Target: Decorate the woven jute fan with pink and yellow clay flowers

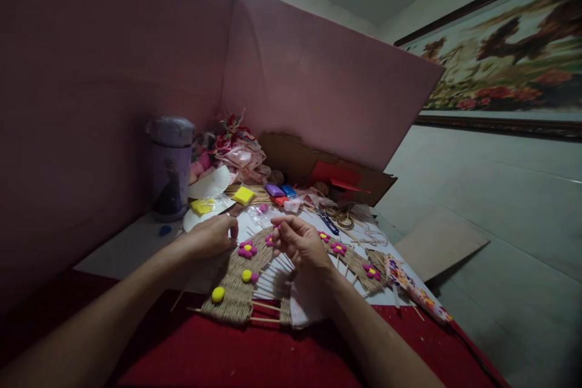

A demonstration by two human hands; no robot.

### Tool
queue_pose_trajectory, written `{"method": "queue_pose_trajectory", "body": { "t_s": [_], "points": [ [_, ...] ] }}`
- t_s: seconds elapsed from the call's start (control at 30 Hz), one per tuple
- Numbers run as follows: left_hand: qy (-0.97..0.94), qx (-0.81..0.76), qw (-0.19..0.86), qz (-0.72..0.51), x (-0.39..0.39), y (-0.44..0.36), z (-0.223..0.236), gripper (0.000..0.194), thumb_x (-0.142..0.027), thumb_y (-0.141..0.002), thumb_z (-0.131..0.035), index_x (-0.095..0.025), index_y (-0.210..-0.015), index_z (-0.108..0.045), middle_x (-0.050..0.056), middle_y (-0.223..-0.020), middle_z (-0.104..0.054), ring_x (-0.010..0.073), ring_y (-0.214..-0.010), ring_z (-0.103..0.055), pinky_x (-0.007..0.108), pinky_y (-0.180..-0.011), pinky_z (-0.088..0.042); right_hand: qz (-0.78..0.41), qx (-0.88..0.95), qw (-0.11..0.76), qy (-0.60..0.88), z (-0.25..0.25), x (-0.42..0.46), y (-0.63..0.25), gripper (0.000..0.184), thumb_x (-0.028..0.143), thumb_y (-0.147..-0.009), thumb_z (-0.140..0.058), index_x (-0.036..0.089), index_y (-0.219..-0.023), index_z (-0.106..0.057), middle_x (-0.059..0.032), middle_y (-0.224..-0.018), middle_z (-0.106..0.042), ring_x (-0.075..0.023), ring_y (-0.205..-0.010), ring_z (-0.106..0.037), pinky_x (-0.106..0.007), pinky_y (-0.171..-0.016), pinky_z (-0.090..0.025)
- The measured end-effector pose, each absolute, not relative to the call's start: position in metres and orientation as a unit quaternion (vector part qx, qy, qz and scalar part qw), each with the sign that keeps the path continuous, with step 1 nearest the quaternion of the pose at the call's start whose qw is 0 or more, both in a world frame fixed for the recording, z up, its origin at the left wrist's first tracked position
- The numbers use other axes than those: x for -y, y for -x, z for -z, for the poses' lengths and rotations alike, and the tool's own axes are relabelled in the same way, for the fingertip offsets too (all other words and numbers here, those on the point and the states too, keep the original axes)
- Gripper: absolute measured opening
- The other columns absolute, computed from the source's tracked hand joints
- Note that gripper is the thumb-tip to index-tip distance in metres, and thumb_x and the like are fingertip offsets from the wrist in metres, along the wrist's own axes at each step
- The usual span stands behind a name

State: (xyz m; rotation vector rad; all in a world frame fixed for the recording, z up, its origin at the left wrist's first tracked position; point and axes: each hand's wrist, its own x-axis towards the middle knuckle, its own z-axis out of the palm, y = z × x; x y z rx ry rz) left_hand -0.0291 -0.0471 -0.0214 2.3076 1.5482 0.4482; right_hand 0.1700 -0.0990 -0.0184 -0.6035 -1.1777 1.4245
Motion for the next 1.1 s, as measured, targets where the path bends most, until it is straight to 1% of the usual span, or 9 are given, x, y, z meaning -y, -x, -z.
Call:
{"method": "queue_pose_trajectory", "body": {
  "t_s": [0.13, 0.33, 0.43, 0.53, 0.7, 0.77, 0.87, 1.0, 1.1],
  "points": [
    [-0.791, -0.504, 0.277, -0.208, 0.044, 0.028, 0.022, 0.009, -0.025, -0.055, -0.057, -0.018, -0.059, -0.053, -0.003, -0.055, -0.050, 0.0123, -0.053, -0.044, 0.022, -0.048, -0.028, -0.620, 0.495, 0.550, 0.260, 0.015, 0.101, -0.170, 0.033, 0.045, -0.074, -0.063, 0.012, -0.076, -0.065, 0.0034, -0.048, -0.052, -0.0053, -0.037, -0.043, -0.017, -0.033, -0.041],
    [-0.647, -0.488, 0.528, -0.255, 0.052, 0.025, 0.015, 0.022, -0.026, -0.049, -0.064, -0.017, -0.059, -0.046, -0.007, -0.044, -0.043, 0.0068, -0.039, -0.034, 0.020, -0.040, -0.022, -0.579, 0.516, 0.562, 0.288, 0.010, 0.105, -0.170, 0.031, 0.033, -0.060, -0.077, 0.015, -0.081, -0.064, 0.0013, -0.062, -0.061, -0.0081, -0.050, -0.055, -0.020, -0.047, -0.049],
    [-0.600, -0.457, 0.608, -0.249, 0.057, 0.026, 0.011, 0.023, -0.024, -0.050, -0.067, -0.016, -0.062, -0.049, -0.007, -0.045, -0.046, 0.0052, -0.037, -0.033, 0.019, -0.038, -0.021, -0.543, 0.537, 0.567, 0.309, 0.008, 0.107, -0.171, 0.026, 0.034, -0.063, -0.074, 0.015, -0.076, -0.062, 0.0015, -0.060, -0.061, -0.0076, -0.047, -0.053, -0.020, -0.045, -0.048],
    [-0.570, -0.441, 0.652, -0.237, 0.059, 0.027, 0.007, 0.022, -0.020, -0.051, -0.070, -0.014, -0.063, -0.053, -0.005, -0.046, -0.048, 0.0040, -0.037, -0.034, 0.016, -0.037, -0.020, -0.509, 0.563, 0.560, 0.330, 0.006, 0.108, -0.173, 0.023, 0.036, -0.070, -0.068, 0.014, -0.071, -0.062, 0.0030, -0.053, -0.057, -0.0058, -0.041, -0.048, -0.018, -0.040, -0.043],
    [-0.511, -0.415, 0.718, -0.226, 0.060, 0.028, 0.004, 0.020, -0.014, -0.054, -0.071, -0.013, -0.071, -0.059, -0.002, -0.053, -0.057, 0.0043, -0.039, -0.042, 0.014, -0.036, -0.023, -0.493, 0.591, 0.531, 0.354, 0.003, 0.108, -0.177, 0.021, 0.027, -0.061, -0.075, 0.016, -0.076, -0.064, 0.0026, -0.063, -0.061, -0.0072, -0.051, -0.053, -0.018, -0.048, -0.045],
    [-0.500, -0.405, 0.734, -0.218, 0.061, 0.027, 0.003, 0.019, -0.013, -0.055, -0.070, -0.013, -0.072, -0.062, 0.000, -0.058, -0.061, 0.0073, -0.045, -0.050, 0.016, -0.039, -0.031, -0.474, 0.613, 0.523, 0.355, 0.002, 0.107, -0.178, 0.019, 0.026, -0.062, -0.074, 0.016, -0.075, -0.065, 0.0028, -0.063, -0.060, -0.0070, -0.052, -0.053, -0.018, -0.049, -0.044],
    [-0.494, -0.389, 0.749, -0.210, 0.063, 0.026, 0.002, 0.019, -0.014, -0.057, -0.070, -0.012, -0.074, -0.064, 0.002, -0.065, -0.064, 0.0122, -0.058, -0.058, 0.022, -0.052, -0.044, -0.443, 0.673, 0.475, 0.354, 0.001, 0.108, -0.180, 0.013, 0.028, -0.070, -0.068, 0.017, -0.076, -0.067, 0.0029, -0.062, -0.059, -0.0063, -0.047, -0.050, -0.018, -0.045, -0.042],
    [-0.509, -0.370, 0.750, -0.205, 0.062, 0.025, 0.002, 0.014, -0.017, -0.059, -0.070, -0.010, -0.071, -0.066, 0.001, -0.060, -0.062, 0.0091, -0.053, -0.054, 0.020, -0.053, -0.042, -0.411, 0.745, 0.427, 0.305, 0.002, 0.110, -0.182, 0.010, 0.024, -0.071, -0.067, 0.018, -0.080, -0.068, -0.0016, -0.079, -0.065, -0.0115, -0.070, -0.060, -0.025, -0.064, -0.048],
    [-0.525, -0.356, 0.748, -0.195, 0.060, 0.026, 0.005, 0.013, -0.017, -0.061, -0.069, -0.010, -0.072, -0.067, 0.000, -0.056, -0.058, 0.0068, -0.048, -0.047, 0.019, -0.050, -0.037, -0.385, 0.765, 0.414, 0.307, 0.003, 0.111, -0.182, 0.012, 0.020, -0.069, -0.068, 0.019, -0.081, -0.066, -0.0008, -0.077, -0.064, -0.0115, -0.070, -0.059, -0.025, -0.064, -0.048]
  ]
}}
